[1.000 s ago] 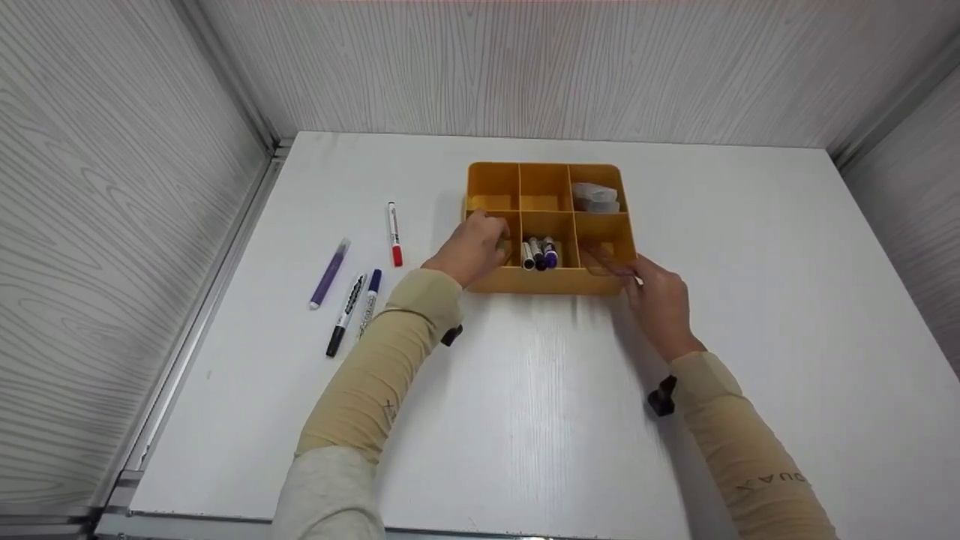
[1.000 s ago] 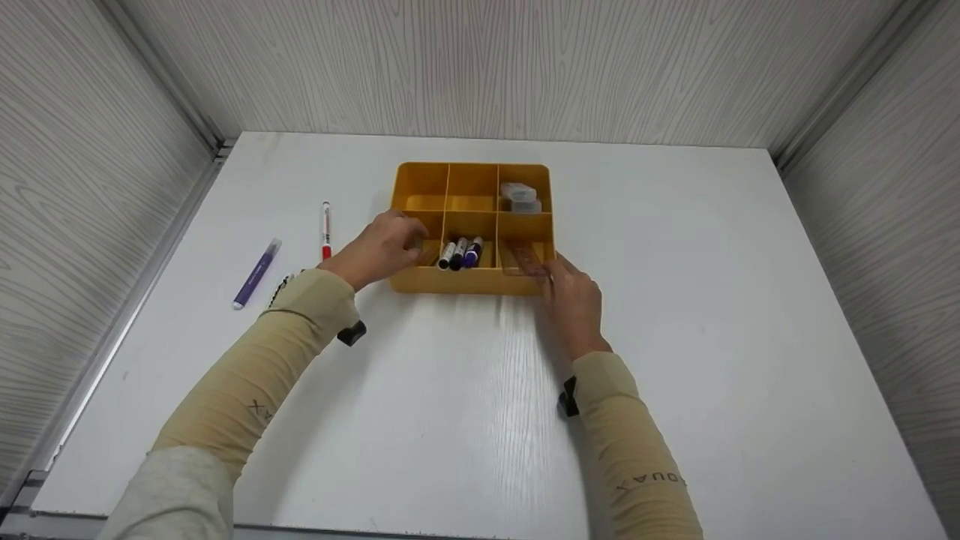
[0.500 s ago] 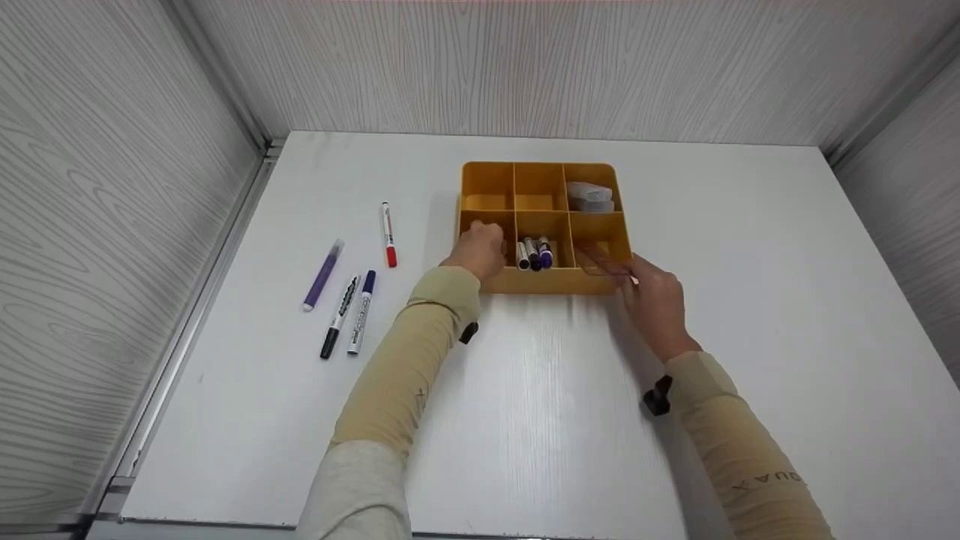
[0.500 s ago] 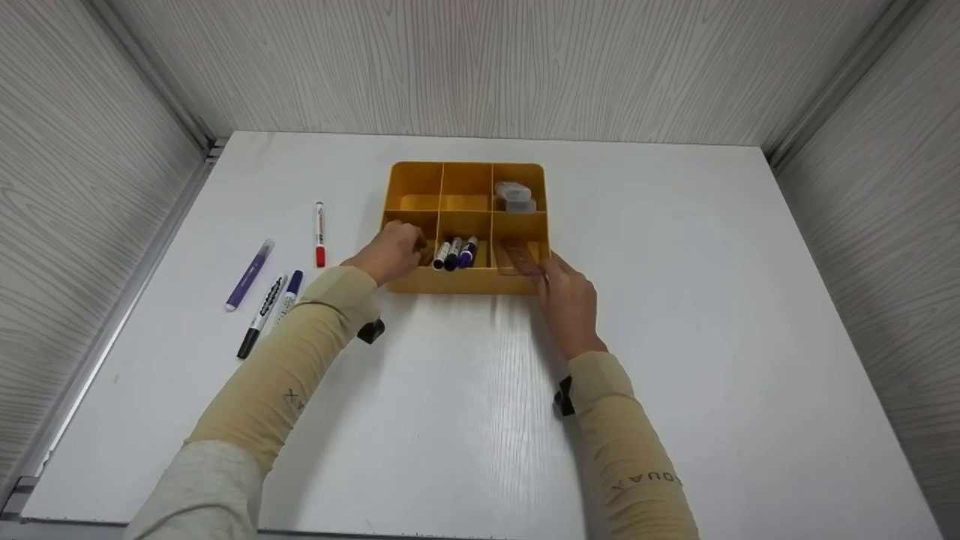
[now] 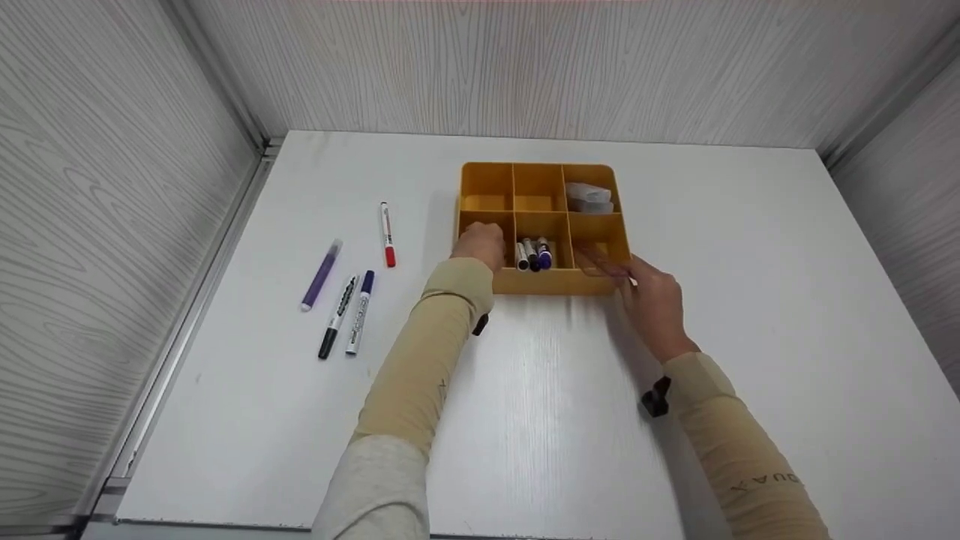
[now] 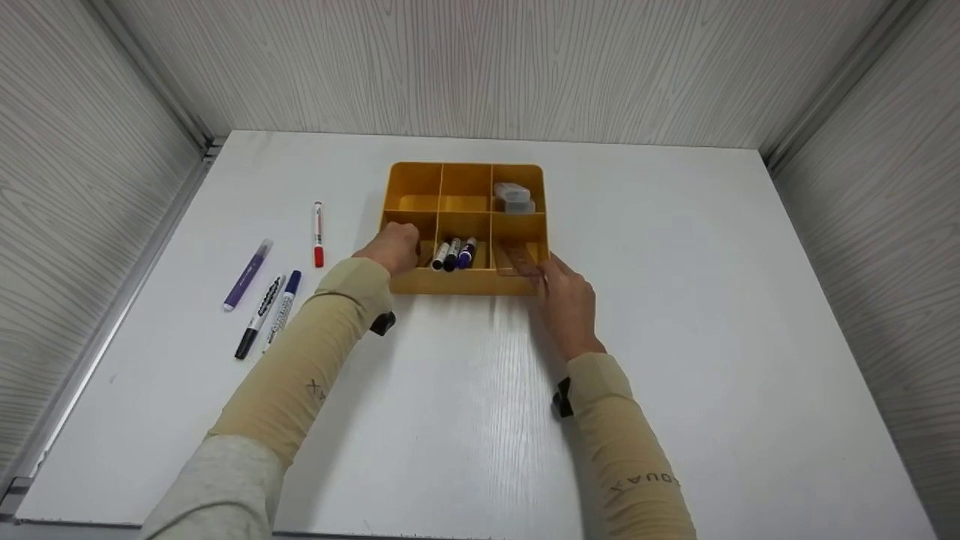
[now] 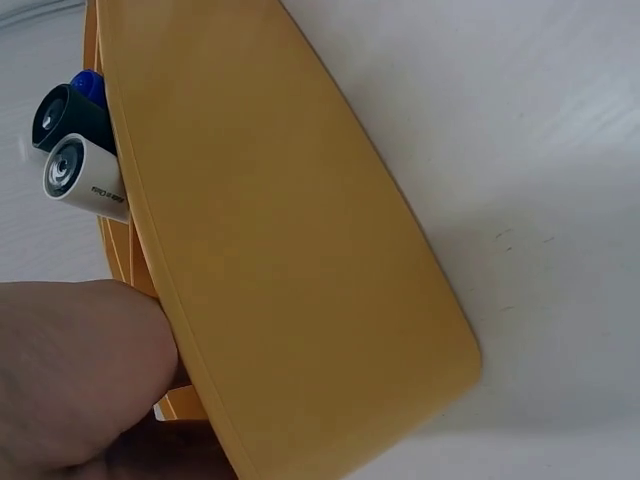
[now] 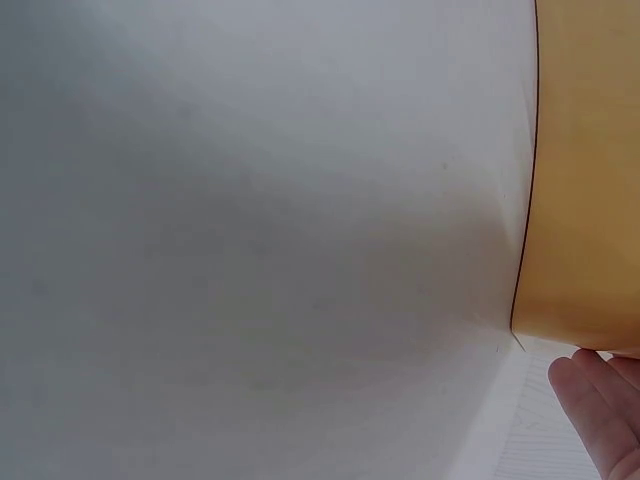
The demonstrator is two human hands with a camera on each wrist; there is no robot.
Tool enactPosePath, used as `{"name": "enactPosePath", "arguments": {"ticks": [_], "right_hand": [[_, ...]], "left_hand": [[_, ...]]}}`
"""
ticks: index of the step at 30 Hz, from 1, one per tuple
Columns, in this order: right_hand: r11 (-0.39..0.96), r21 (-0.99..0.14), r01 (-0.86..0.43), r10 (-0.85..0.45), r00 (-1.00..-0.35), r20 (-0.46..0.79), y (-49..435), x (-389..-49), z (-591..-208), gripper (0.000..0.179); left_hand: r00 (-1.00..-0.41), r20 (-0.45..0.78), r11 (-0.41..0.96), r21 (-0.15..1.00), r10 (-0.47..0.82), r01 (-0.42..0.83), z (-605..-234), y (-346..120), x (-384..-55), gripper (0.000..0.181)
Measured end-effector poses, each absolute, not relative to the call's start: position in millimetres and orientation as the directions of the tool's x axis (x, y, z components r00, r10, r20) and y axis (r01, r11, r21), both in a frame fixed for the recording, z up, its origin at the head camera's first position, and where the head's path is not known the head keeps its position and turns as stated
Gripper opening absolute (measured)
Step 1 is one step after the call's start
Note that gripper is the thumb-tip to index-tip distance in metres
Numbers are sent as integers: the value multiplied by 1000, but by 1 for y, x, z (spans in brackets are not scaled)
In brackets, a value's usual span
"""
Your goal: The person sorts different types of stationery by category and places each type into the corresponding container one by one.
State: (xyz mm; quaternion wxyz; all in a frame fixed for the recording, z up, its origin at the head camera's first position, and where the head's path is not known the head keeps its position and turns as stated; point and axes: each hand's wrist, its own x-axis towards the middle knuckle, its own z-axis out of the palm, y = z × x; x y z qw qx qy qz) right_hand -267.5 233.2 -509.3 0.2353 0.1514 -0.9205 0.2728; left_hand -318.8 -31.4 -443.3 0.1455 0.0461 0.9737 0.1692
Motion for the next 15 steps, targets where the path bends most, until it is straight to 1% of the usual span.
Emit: {"name": "enactPosePath", "arguments": {"ticks": [5,8,15], "right_hand": [[807,-426,-409,-154,-842,517,233,-268,-510,17],[805,-430,-408,-150,-842,519,233,-269,-510,18],[798,-407,-445,-166,-811,561,235,-269,-513,17]], "left_hand": [[-946,-292,932,363,140,26,-442,-32,-319,17],[-945,-296,938,346,139,30,-444,-31,-320,20],[-944,-289,930,365,157,43,-441,-32,-313,23]]}}
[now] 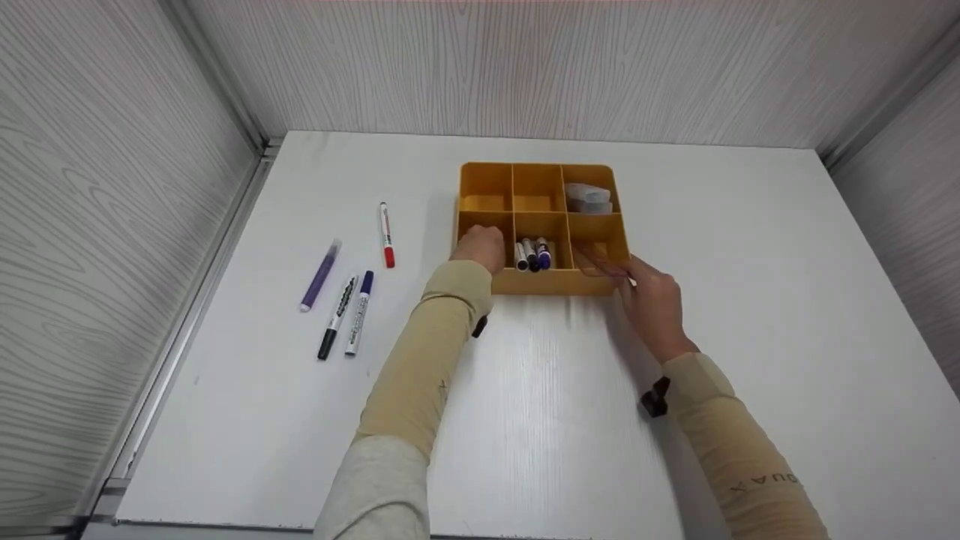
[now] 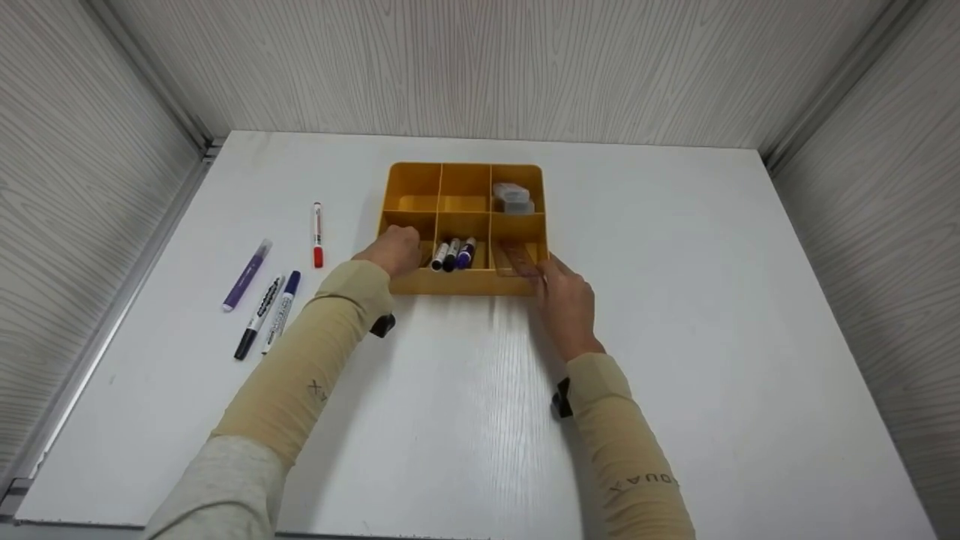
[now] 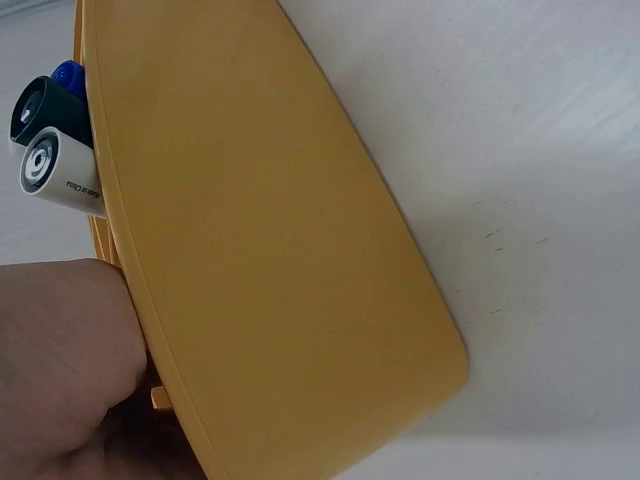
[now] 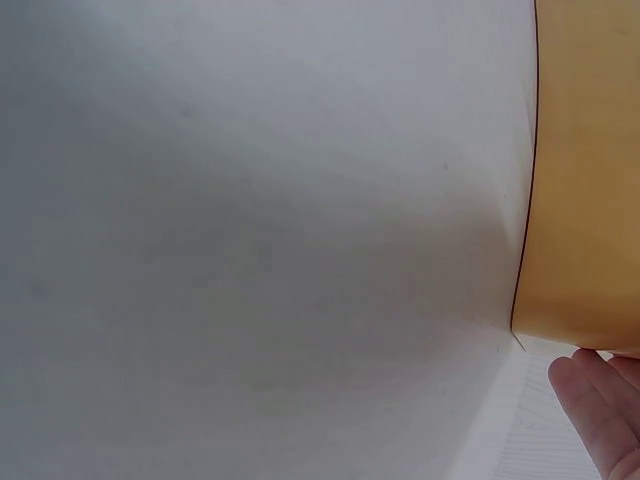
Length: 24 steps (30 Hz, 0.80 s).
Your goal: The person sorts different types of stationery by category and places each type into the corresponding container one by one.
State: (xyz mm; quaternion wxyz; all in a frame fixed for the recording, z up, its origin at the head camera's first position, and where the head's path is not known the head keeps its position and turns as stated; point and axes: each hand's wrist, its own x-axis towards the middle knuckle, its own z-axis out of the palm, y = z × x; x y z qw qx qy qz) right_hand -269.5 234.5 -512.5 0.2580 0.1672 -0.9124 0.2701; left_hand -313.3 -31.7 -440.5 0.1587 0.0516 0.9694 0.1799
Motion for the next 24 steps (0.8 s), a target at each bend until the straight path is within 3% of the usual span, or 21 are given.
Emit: {"name": "enactPosePath", "arguments": {"ticks": [12,24], "right_hand": [[798,-431,-422,-155,-834,530,234,-269,-511,20],[793,-449,-412,-146,-844,516,234,-269,-511,19]], "left_hand": [[-954,-233,917,389,188,85,-443,-35,-312,22],[-958,-138,848,508,253,151,-424,-54,-308,18]]}}
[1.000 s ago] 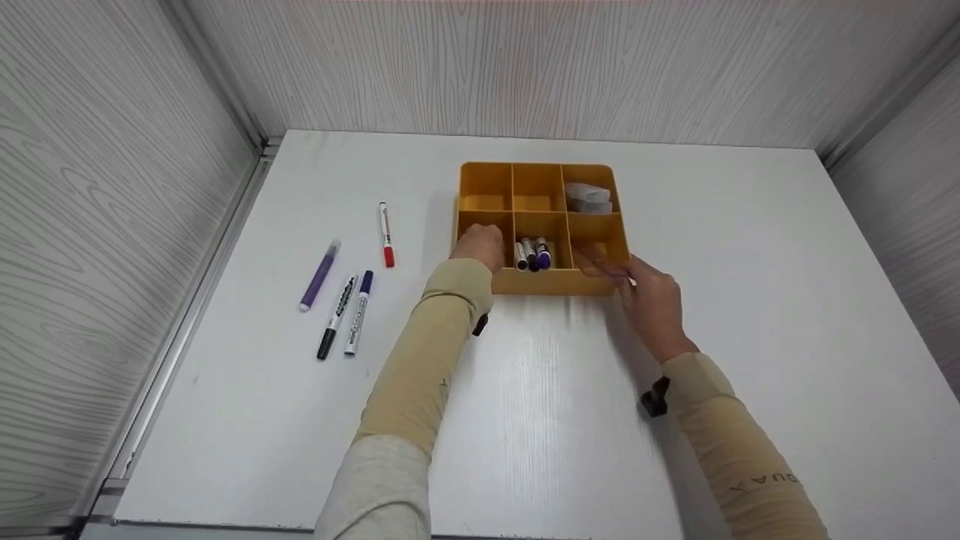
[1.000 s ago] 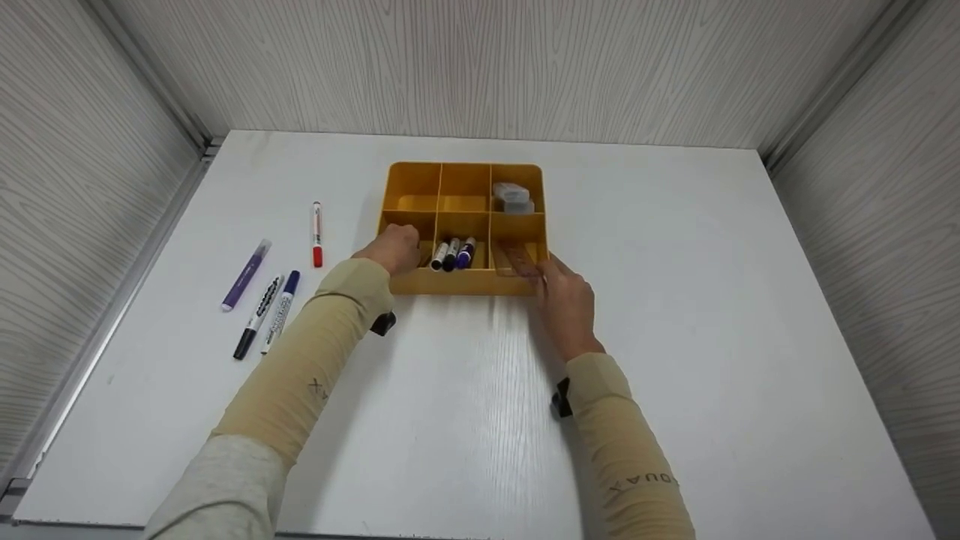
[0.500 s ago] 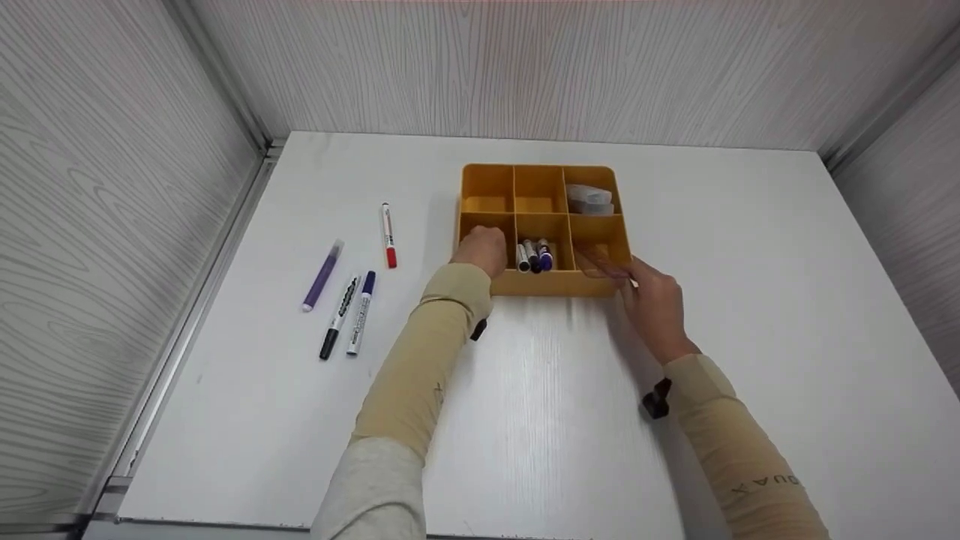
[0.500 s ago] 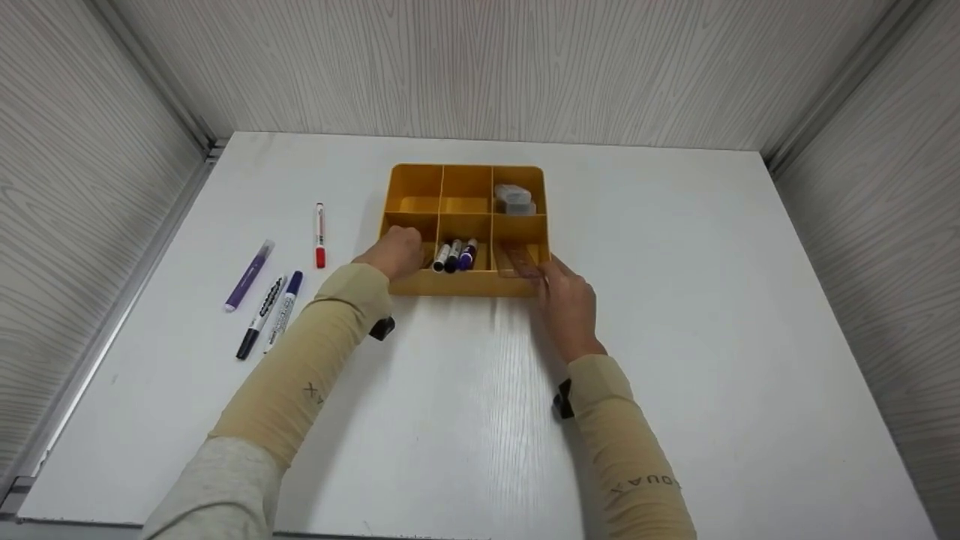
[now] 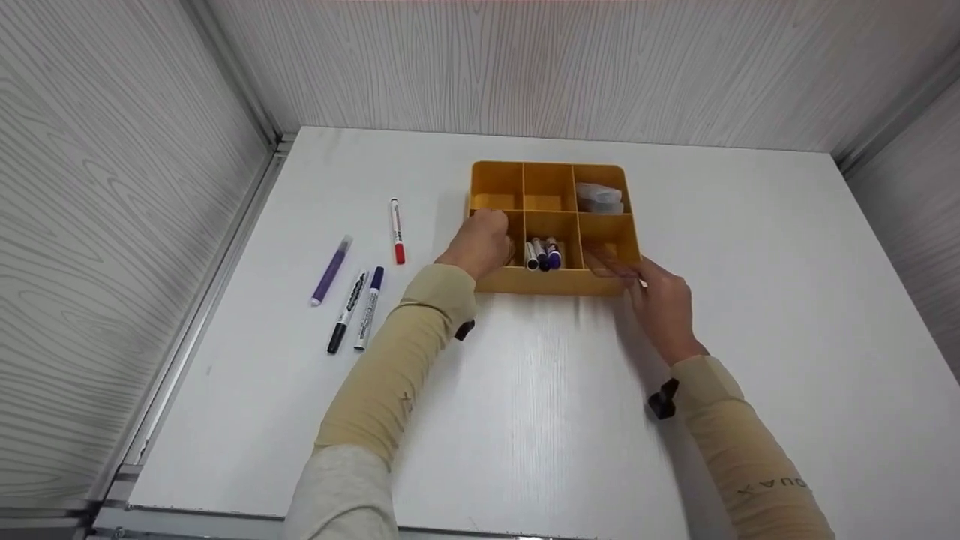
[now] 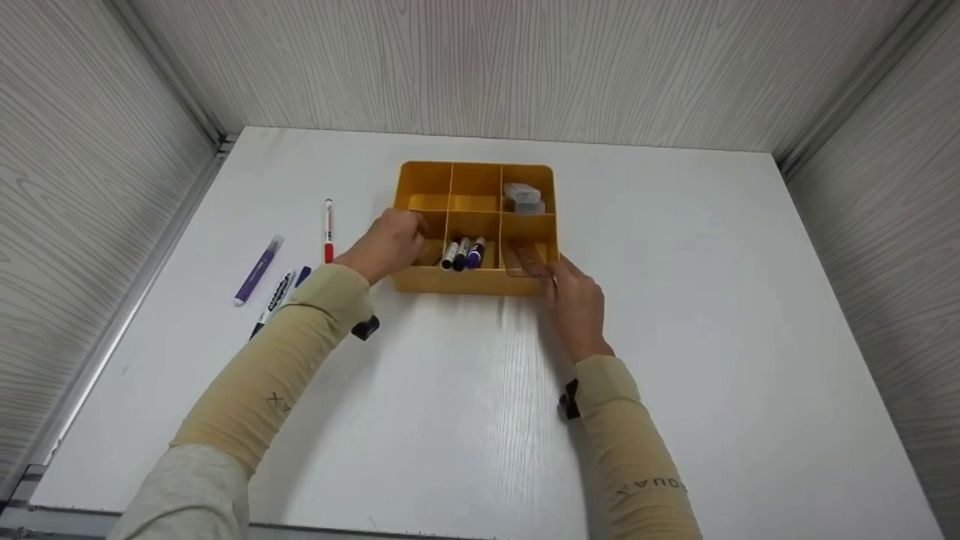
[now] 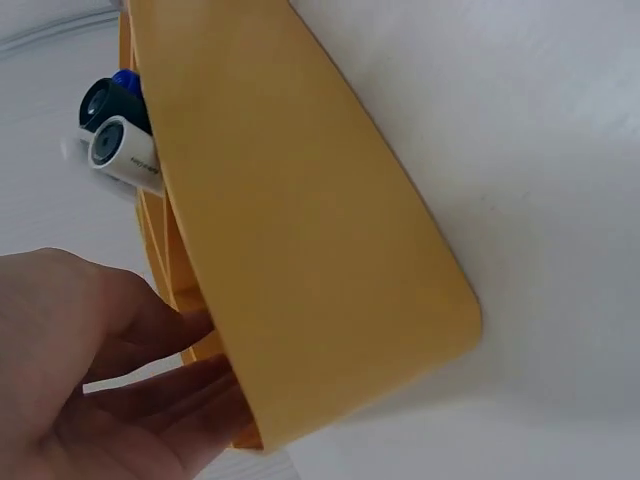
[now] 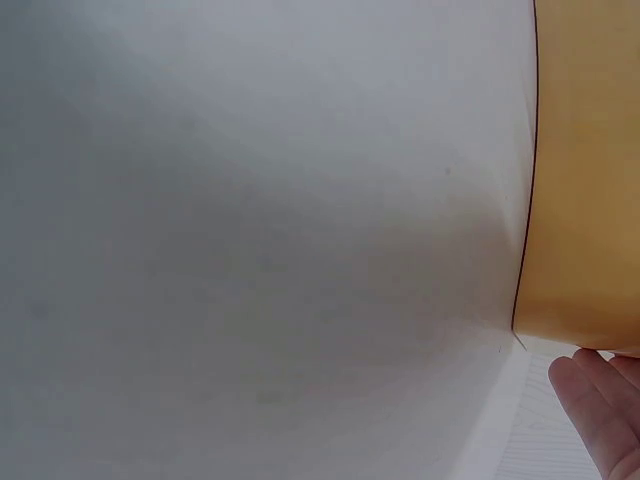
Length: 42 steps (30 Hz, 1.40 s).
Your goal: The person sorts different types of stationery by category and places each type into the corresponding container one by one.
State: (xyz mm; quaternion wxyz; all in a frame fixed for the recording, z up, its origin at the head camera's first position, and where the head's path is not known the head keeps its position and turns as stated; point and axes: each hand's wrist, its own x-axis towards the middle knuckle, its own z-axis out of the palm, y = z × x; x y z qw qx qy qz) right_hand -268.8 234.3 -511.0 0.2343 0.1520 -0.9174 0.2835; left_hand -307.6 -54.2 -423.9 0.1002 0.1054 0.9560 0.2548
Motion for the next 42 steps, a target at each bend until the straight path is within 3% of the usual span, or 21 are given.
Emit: {"name": "enactPosePath", "arguments": {"ticks": [6,11,23,33,42], "right_hand": [[796,-423,-433,-159,-824,544,234,-270,-514,14],[802,-440,-403,-143,-846,513,234,-271,-512,15],[802,-461,-381,-129,-862,490,236,-272,-512,16],[791,-456,-407,-135,-844,520,233,-274,-514,14],[790,-453,-412,-130,-836,533,231,-275,-516,12]], "left_hand": [[-973,-92,838,530,210,131,-406,-80,-305,25],[-979,17,886,422,205,193,-392,-106,-300,32],[-976,139,896,392,165,207,-389,-150,-283,28],[-989,130,861,494,69,125,-421,-183,-254,25],[-1000,-5,862,507,-4,-6,-440,-199,-233,27]]}}
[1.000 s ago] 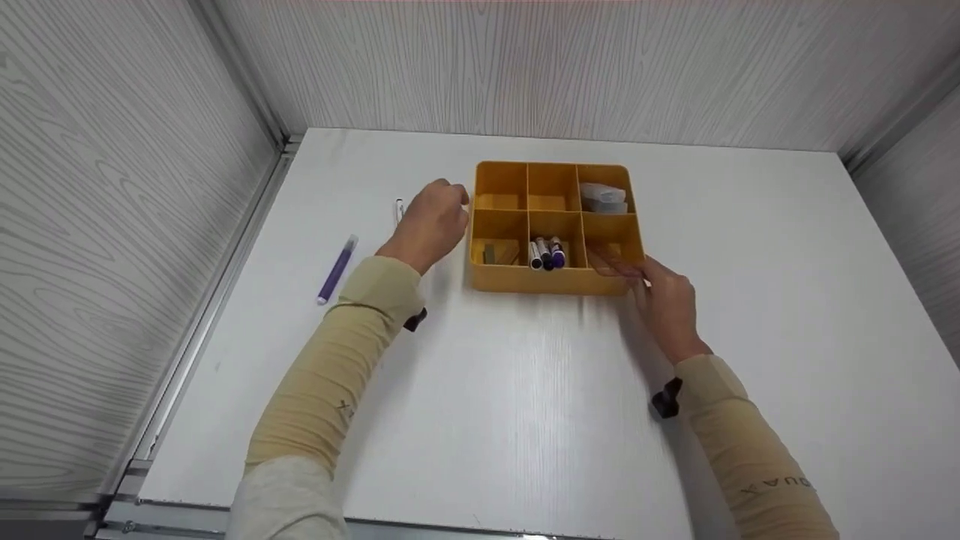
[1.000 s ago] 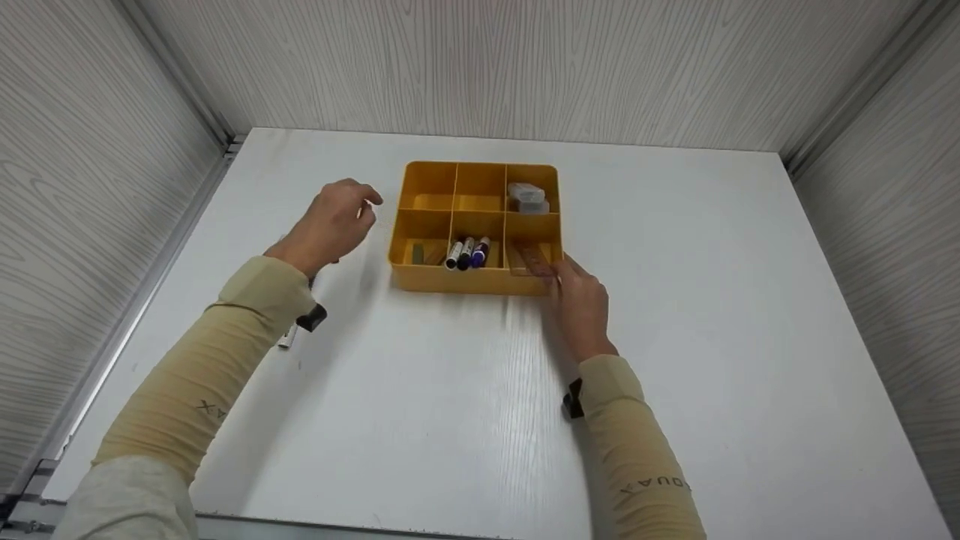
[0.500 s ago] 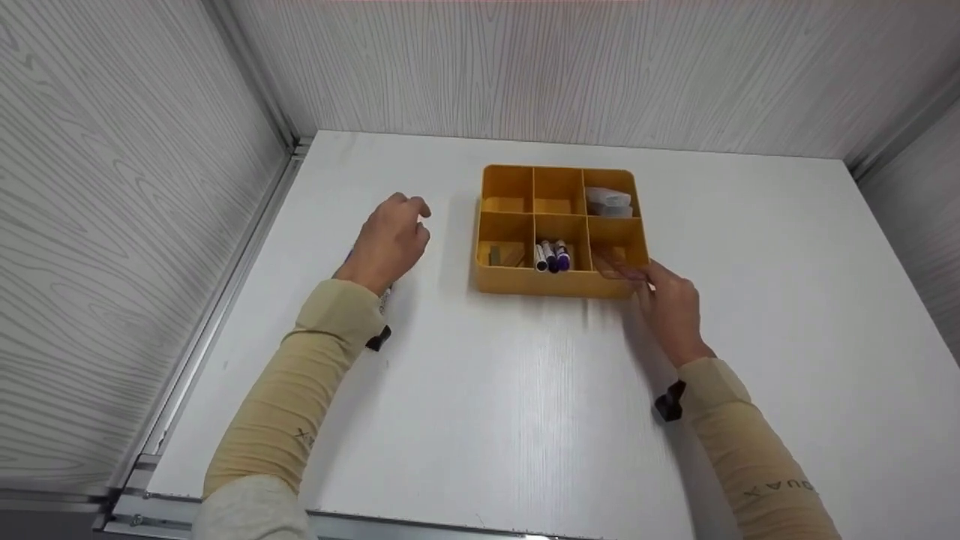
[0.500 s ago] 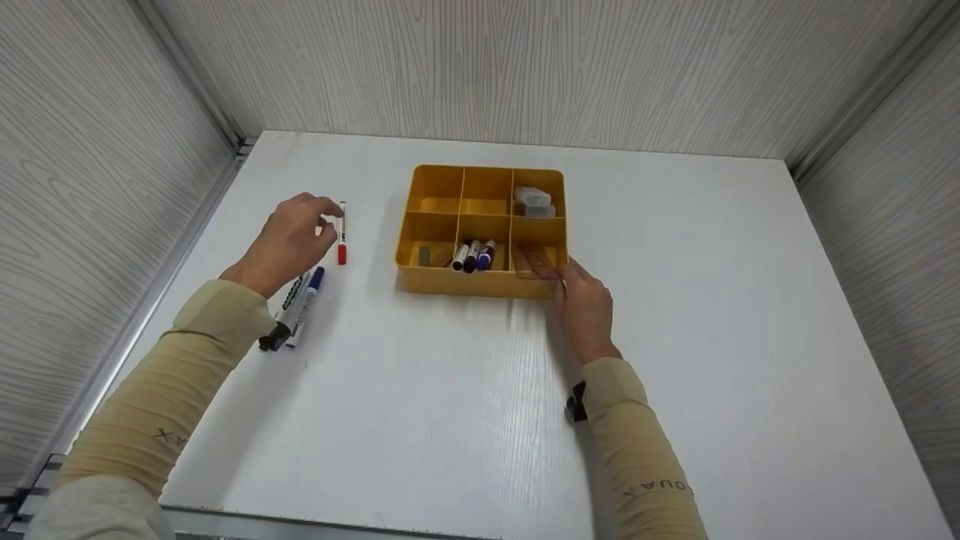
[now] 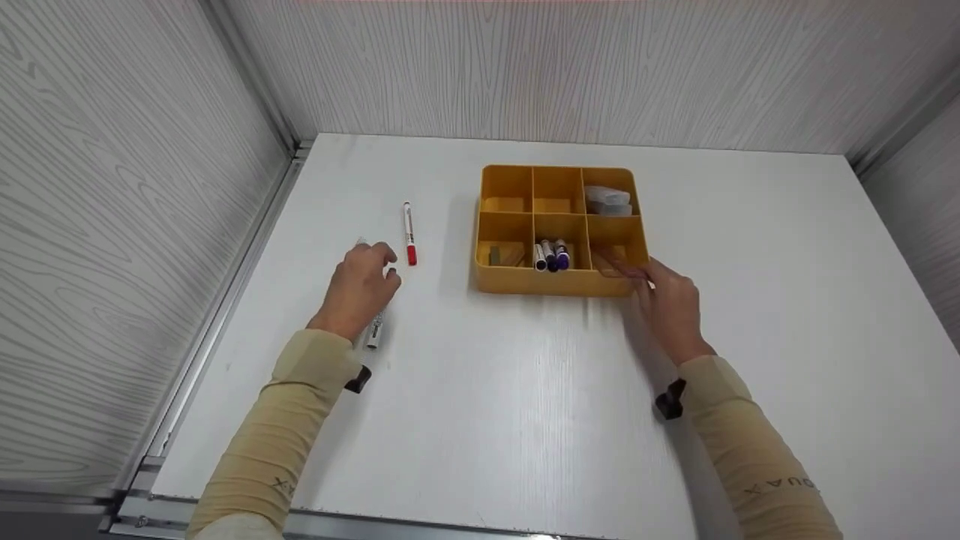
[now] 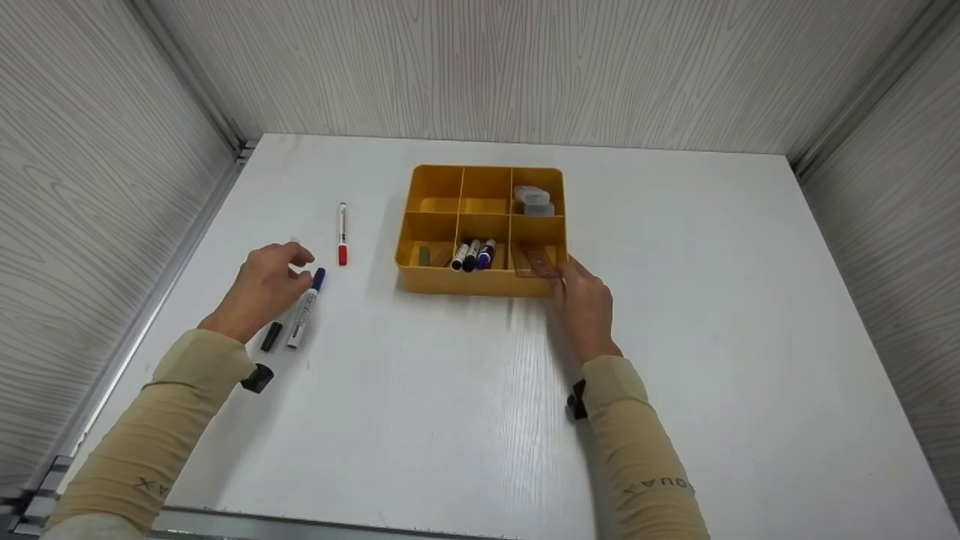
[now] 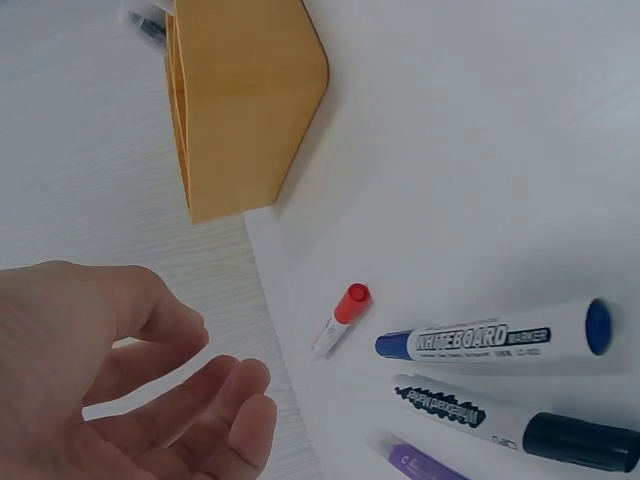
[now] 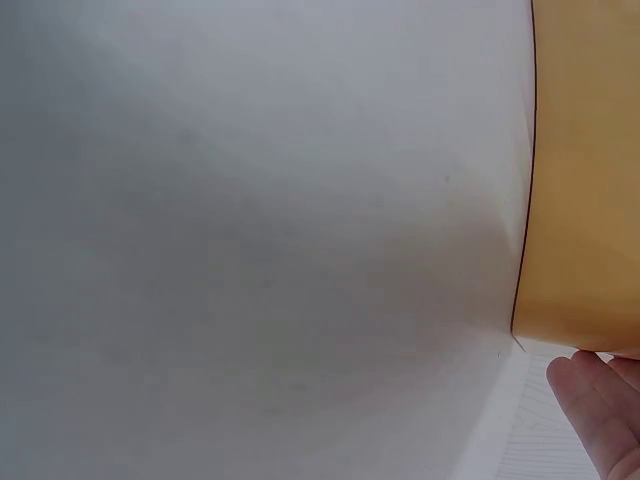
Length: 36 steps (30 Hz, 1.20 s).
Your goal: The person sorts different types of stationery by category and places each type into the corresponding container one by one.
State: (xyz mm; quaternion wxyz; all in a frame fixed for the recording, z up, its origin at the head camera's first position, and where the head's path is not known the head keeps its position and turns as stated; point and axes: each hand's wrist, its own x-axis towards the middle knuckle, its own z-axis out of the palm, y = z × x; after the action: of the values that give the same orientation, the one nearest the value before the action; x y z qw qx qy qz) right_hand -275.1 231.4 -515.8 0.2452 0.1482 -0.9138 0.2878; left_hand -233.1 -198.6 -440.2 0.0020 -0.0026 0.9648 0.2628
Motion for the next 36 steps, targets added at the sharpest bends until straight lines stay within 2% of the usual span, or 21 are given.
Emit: {"name": "enactPosePath", "arguments": {"ticks": [5,10,12,17,20,24,26,30,36], "right_hand": [[796,-451,-403,-125,-839,530,230,-275,-515,11],[798,-461,-389,-121,-852,508,229,-274,-514,12],[797,-466,-384,-119,-856,503,229,-275,-514,13],[798,-463,-384,-116,-853,508,230,-275,-516,13],[794,-449,-409,-131,-837,532,231,-276,-518,12],[785,-429,-446,-149,-809,568,232,-277,-519,10],[788,-426,-446,-149,-808,570,232,-277,-519,11],[791,-440,-426,-139,-825,548,232,-277,-519,13],[791,-460,-404,-128,-844,521,232,-276,-518,15]], "left_hand": [[-989,-144,876,471,-34,-99,-451,-204,-223,28],[-977,-206,914,384,-53,-131,-466,-205,-216,25],[-977,-203,927,352,-61,-131,-471,-205,-214,27],[-986,-159,955,278,-57,-100,-480,-202,-210,43],[-993,-108,966,249,-42,-68,-485,-201,-208,41],[-998,-59,966,255,-28,-42,-491,-199,-206,36],[-997,-65,963,266,-29,-45,-492,-198,-205,42],[-996,-84,959,279,-32,-54,-493,-197,-205,48],[-996,-89,952,305,-10,-36,-492,-199,-204,44]]}}
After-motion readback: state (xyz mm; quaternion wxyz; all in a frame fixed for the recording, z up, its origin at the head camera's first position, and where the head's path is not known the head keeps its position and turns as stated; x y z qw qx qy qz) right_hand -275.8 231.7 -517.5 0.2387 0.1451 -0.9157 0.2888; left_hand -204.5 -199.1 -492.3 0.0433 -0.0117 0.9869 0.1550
